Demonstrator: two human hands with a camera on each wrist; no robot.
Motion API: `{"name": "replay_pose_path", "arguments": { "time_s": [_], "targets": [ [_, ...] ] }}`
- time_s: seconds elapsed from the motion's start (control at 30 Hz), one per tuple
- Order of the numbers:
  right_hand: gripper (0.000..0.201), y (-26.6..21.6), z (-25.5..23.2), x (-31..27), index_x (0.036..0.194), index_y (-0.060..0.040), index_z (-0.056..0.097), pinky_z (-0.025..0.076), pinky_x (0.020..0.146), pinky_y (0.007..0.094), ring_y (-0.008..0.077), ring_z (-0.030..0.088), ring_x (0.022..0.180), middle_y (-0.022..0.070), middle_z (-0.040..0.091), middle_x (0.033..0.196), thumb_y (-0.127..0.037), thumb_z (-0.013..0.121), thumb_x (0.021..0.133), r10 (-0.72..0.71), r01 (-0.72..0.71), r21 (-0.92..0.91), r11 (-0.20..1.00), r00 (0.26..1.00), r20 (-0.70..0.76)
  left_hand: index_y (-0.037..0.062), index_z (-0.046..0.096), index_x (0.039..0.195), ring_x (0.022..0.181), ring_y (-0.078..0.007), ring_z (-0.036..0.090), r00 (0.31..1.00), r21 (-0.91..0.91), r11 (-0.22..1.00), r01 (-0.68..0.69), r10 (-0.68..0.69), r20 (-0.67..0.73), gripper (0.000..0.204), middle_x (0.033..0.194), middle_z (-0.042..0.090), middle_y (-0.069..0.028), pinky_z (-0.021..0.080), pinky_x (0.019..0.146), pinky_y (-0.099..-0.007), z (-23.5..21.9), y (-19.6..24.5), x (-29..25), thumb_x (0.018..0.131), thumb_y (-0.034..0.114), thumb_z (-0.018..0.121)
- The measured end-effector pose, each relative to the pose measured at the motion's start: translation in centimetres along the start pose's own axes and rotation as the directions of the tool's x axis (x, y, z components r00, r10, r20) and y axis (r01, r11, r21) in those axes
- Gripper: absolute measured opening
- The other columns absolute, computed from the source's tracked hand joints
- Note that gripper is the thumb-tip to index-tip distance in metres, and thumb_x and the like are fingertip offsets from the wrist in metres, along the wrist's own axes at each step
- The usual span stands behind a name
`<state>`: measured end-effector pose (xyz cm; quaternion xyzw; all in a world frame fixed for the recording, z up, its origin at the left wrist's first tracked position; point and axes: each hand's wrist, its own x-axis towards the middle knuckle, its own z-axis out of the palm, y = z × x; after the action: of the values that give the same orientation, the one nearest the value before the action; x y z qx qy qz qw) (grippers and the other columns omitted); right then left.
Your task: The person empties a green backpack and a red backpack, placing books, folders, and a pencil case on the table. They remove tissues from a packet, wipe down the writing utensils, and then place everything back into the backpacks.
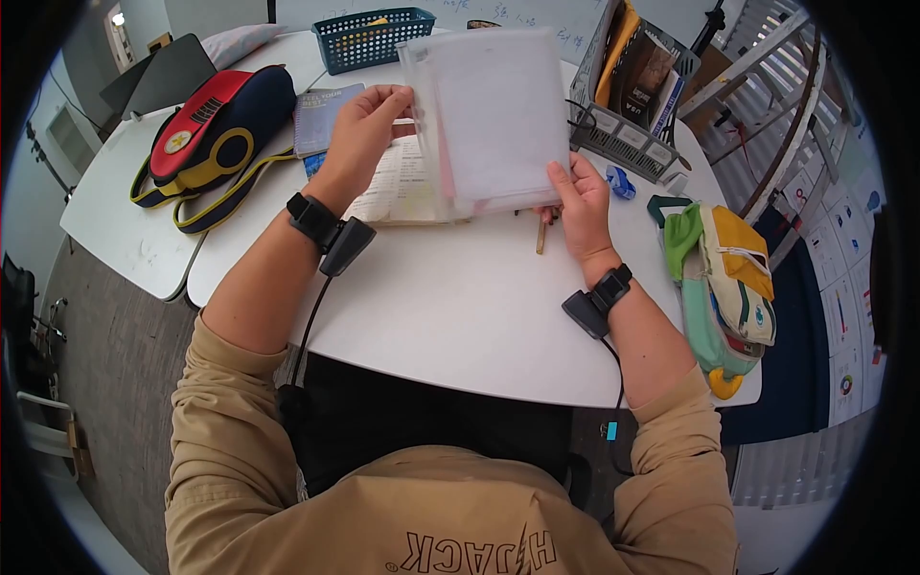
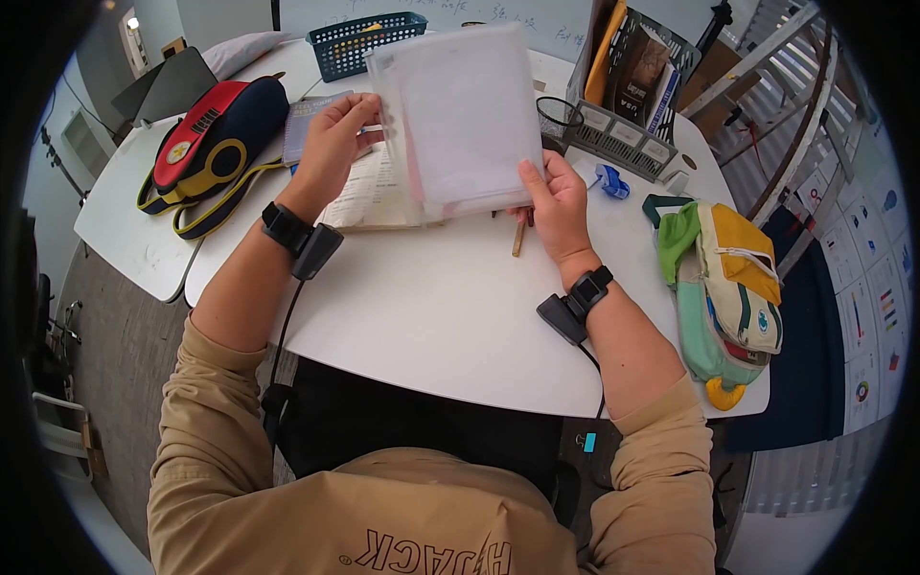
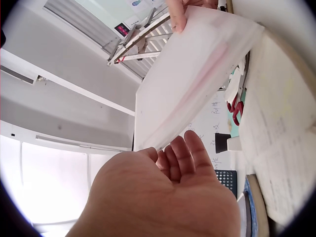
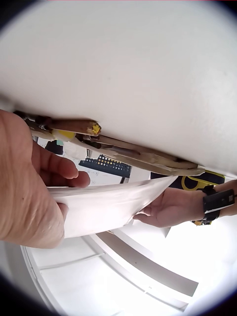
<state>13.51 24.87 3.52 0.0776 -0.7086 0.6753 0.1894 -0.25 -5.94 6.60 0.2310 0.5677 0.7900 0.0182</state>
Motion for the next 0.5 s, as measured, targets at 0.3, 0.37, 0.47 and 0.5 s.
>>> {"name": "replay_pose_path", "arguments": {
  "time_s": [0.3, 0.37, 0.47, 0.5],
  "targets": [
    [0.025, -0.4, 0.2, -0.2, 0.125, -0.0026, 0.07, 0.051, 0.054, 0.0221, 0.0092, 0.07, 0.064, 0.0044, 0.079, 0.094, -0.026, 0.068, 0.117, 0.01, -0.01, -0.007, 1.0, 1.0, 0.028, 0.0018, 0.073, 0.121, 0.109, -0.014, 0.073, 0.997, -0.032, 0.997, -0.07, 0.07, 0.009, 0.02, 0.114, 0.077, -0.0047, 0.06, 0.102, -0.0345, -0.8, -0.3, 0.5, 0.115, 0.02, 0.072],
    [0.025, -0.5, 0.4, -0.3, 0.125, -0.0022, 0.07, 0.051, 0.055, 0.0223, 0.0096, 0.07, 0.064, 0.0047, 0.078, 0.094, -0.026, 0.068, 0.117, 0.003, -0.004, 0.008, 1.0, 0.999, 0.031, 0.0019, 0.072, 0.121, 0.109, -0.0144, 0.073, 0.997, -0.036, 0.997, -0.069, 0.068, -0.02, 0.019, 0.114, 0.077, -0.0048, 0.059, 0.102, -0.0346, -0.3, 0.3, 0.0, 0.115, 0.02, 0.072],
    [0.026, -0.4, 0.3, -0.3, 0.125, -0.0016, 0.07, 0.051, 0.055, 0.0226, 0.0101, 0.07, 0.065, 0.0051, 0.078, 0.094, -0.026, 0.069, 0.116, 0.0, 0.0, -0.007, 1.0, 0.999, 0.038, 0.0022, 0.072, 0.121, 0.108, -0.0144, 0.072, 0.994, -0.095, 0.991, -0.098, 0.092, -0.061, 0.018, 0.114, 0.077, -0.0051, 0.058, 0.101, -0.0337, 0.1, 0.5, -0.3, 0.114, 0.019, 0.072],
    [0.026, -0.4, 0.2, -0.3, 0.125, -0.0013, 0.07, 0.052, 0.055, 0.0227, 0.0101, 0.07, 0.065, 0.0053, 0.078, 0.095, -0.026, 0.069, 0.116, 0.004, -0.003, -0.012, 1.0, 0.999, 0.042, 0.0025, 0.072, 0.121, 0.107, -0.0142, 0.072, 0.994, -0.084, 0.991, -0.101, 0.096, -0.057, 0.017, 0.114, 0.077, -0.0051, 0.058, 0.101, -0.0336, 0.1, 0.6, -0.3, 0.115, 0.019, 0.071]
  ]
}}
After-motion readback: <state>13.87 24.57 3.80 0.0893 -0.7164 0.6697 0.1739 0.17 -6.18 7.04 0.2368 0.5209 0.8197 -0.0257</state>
